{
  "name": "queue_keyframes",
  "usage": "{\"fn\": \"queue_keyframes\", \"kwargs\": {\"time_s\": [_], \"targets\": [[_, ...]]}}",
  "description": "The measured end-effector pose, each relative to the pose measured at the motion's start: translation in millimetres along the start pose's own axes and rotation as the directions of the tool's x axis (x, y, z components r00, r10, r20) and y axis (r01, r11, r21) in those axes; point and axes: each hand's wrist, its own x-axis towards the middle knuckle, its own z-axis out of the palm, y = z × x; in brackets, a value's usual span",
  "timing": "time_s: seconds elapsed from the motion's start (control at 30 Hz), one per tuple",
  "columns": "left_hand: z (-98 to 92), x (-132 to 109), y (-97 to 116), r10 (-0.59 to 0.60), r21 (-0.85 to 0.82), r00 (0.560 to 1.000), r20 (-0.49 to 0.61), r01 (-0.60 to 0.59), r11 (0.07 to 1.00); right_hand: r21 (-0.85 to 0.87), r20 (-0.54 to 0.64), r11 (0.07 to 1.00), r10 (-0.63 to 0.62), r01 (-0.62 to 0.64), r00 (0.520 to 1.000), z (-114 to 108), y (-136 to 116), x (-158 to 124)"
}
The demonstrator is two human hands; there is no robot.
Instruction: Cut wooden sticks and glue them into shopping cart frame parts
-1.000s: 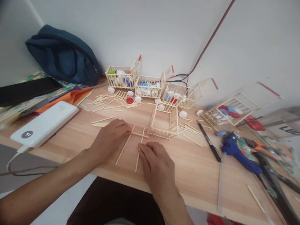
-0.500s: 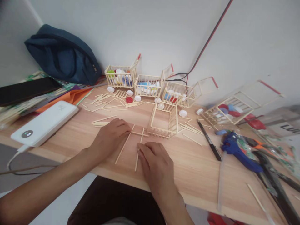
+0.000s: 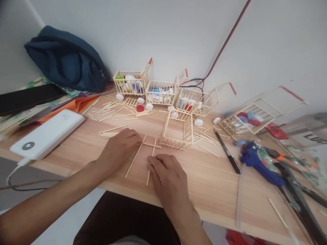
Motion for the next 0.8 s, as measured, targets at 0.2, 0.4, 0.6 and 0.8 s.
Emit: {"fn": "queue_keyframes", "kwargs": {"time_s": [0.2,0.4,0.6,0.8], "targets": [[-0.3,0.4,0.1,0.010,0.006,1.000,-0.003,-0.010,1.000,0.023,0.001,1.000,0.003,-0.003,1.000,0.1,0.3,-0.5],[0.3,0.0,-0.3,0.011,0.009,1.000,-0.020,-0.010,1.000,0.063,-0.005,0.998,-0.012,0.012,1.000,1.3,0.3,-0.9],[-0.1,-0.2,-1.1,0.026,0.026,1.000,-0.014,-0.026,0.999,0.075,0.002,0.997,0.004,-0.004,1.000,-0.4,-1.1,-1.3],[-1.4,0.7,-2.0,0.053,0.014,0.998,-0.019,-0.053,0.999,0.097,0.027,0.994,0.037,-0.040,0.999,-0.7,-0.8,-0.1]]}}
